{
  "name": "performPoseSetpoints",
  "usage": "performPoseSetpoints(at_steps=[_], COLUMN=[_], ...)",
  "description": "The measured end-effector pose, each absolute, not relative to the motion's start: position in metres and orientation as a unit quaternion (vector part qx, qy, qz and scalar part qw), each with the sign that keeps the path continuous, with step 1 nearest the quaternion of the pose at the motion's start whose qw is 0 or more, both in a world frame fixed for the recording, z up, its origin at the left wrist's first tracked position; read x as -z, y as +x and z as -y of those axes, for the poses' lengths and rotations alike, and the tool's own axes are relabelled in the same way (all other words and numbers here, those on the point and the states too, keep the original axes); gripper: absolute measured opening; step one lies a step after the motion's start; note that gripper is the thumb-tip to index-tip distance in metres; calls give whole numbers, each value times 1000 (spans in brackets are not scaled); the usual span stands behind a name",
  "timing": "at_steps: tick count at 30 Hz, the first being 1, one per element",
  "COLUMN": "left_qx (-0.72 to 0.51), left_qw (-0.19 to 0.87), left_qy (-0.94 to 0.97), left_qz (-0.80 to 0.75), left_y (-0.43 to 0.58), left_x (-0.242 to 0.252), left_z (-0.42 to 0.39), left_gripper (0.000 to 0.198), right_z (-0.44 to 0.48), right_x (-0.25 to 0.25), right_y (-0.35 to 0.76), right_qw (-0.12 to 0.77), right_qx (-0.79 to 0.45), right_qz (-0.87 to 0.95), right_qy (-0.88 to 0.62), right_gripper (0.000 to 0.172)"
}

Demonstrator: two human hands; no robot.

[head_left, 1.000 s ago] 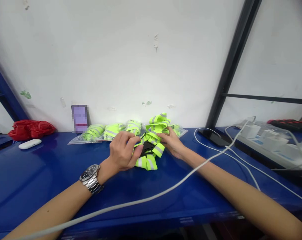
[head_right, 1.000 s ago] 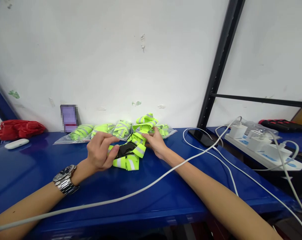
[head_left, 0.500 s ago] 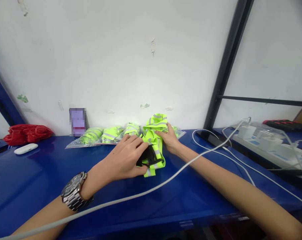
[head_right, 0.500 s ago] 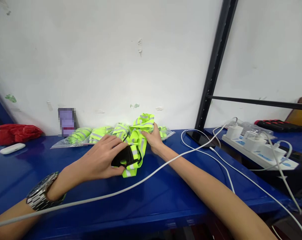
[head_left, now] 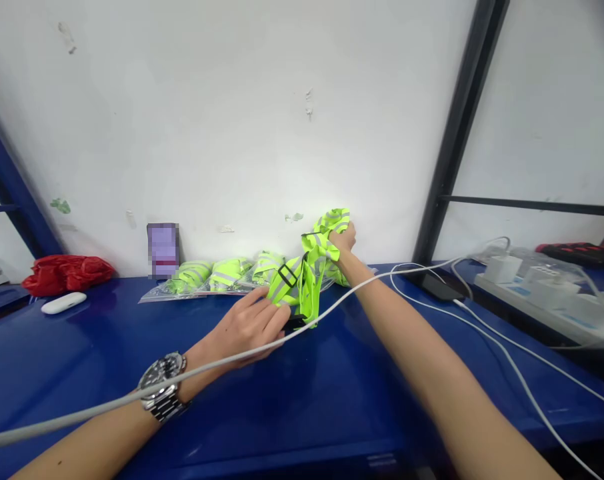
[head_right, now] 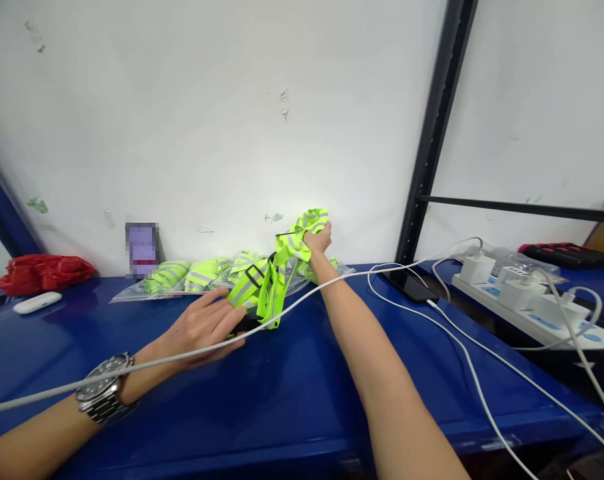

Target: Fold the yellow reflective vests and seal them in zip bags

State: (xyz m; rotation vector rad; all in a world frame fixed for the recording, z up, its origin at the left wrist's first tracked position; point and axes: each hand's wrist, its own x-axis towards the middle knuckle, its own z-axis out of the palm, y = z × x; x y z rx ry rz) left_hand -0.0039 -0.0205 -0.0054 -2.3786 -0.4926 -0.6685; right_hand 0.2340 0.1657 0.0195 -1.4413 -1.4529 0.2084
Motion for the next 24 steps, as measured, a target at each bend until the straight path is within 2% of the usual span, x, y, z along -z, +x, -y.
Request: performPoseSetpoints(at_steps=[3, 7, 10, 12, 14, 16, 21, 24], left_qx=[168, 95, 106, 125, 143, 163, 197, 212], left_qw=[261, 239, 220, 209, 188, 160, 134, 133], left_qy=[-922, -911, -897, -889, -891, -894, -894, -891], left_qz=[232, 321, 369, 388, 388, 385, 379, 379], left_y=[0, 5, 13, 21, 27, 31, 24, 18], left_x=[7, 12, 16, 20, 24, 28, 34, 33], left_z=[22, 19, 10, 1, -9, -17, -21, -17], left_gripper=[21, 41, 53, 55, 46, 36, 40, 38], right_z=[-164, -140, -102, -72, -45, -27, -25, -29], right_x=[-18, -29, -37, -33, -21, -3, 37, 44], right_y=[228, 224, 219, 214, 211, 212, 230, 236], right_qw=[463, 420, 436, 439, 394, 344, 282, 264], right_qx=[-102, -67, 45, 35, 0, -27, -44, -61], right_qz=[617, 656, 736, 817, 887, 920, 930, 921], right_qy=[-628, -624, -516, -371, -242, -188, -233, -279], right_gripper=[80, 82, 61, 44, 37, 43, 74, 64])
